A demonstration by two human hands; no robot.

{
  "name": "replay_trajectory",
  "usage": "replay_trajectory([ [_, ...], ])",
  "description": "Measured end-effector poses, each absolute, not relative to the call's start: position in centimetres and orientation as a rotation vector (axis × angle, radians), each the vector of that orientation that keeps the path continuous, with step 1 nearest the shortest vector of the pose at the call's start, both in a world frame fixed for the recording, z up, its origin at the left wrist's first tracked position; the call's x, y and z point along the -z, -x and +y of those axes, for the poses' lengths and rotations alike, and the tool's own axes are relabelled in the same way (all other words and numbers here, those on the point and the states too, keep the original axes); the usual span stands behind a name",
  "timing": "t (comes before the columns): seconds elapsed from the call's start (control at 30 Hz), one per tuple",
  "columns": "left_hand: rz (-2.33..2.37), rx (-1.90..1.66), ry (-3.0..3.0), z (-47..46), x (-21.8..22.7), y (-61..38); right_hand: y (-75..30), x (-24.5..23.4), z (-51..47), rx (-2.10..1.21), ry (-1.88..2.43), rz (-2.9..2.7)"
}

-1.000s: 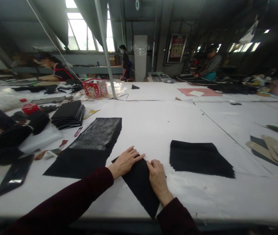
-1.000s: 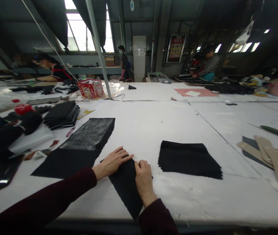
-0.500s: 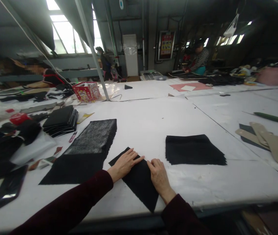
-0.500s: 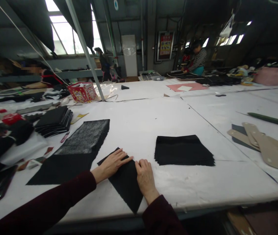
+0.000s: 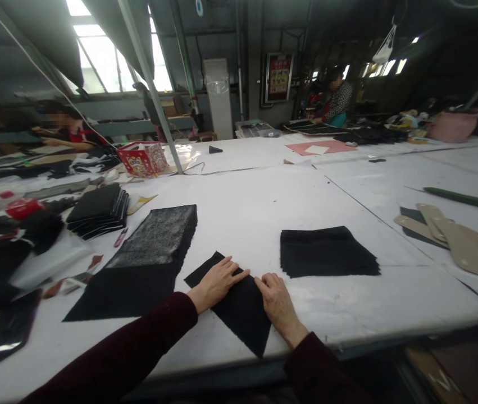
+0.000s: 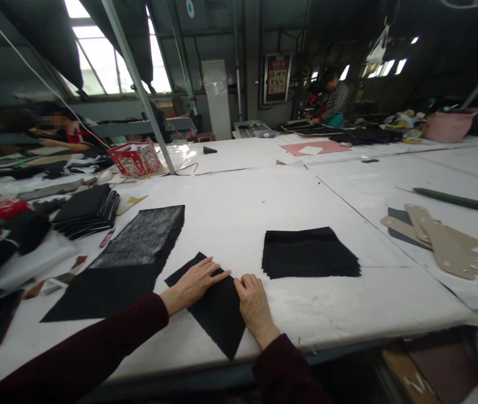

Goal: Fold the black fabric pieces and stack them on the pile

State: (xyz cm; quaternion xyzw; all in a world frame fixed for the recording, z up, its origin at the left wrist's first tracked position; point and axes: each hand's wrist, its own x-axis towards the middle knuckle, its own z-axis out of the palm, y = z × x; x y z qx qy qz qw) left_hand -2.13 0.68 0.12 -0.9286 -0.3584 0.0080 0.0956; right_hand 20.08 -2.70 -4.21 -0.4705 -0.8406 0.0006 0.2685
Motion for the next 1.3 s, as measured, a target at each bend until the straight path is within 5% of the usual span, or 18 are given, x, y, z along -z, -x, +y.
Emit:
replay_trajectory([
  [1.3, -1.026, -0.001, 2.662, -1.0, 0.4, -0.2, -22.9, 4.4, -4.5, 0.057, 1.2, -2.343],
])
